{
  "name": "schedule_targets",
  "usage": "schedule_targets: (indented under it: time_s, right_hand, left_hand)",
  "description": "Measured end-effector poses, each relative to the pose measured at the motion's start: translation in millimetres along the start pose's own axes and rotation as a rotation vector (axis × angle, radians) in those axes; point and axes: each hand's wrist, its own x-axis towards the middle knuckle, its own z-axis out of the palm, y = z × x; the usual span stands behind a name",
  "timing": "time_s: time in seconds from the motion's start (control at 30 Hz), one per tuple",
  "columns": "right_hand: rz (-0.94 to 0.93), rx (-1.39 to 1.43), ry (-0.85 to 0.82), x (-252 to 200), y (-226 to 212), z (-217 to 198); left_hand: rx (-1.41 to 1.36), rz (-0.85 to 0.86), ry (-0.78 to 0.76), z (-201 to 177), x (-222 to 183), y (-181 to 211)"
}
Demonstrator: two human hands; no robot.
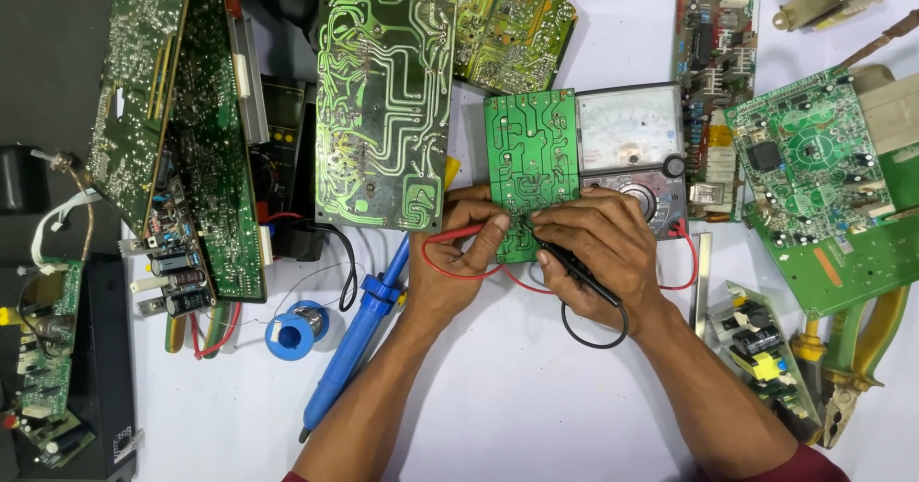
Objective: Testing a circuit board with a multimeter and using a soldering iron and desoldering pump to remove components.
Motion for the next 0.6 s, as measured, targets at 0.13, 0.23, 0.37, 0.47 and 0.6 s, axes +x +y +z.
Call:
schedule_targets:
  time_s: [0.13,0.23,0.37,0.47,0.6]
  right_hand:
    - [0.003,-0.007,0.000,0,-1,1]
    - [0.006,-0.012,0.007,-1,-1,2]
    - [0.033,0.007,0.009,-2,0,2]
    - [0.042,0.006,0.011,-1,0,1]
    - [0.030,-0.008,0.011,-1,0,2]
  left_hand:
    - [0.015,0.007,-0.012,-1,1,3]
    - [0.043,0.019,0.000,0,2,6]
    - [0.099,0.056,-0.001,1,2,8]
    - [0.115,0.059,0.007,3,1,10]
    - [0.120,0.048,0.027,4,-1,8]
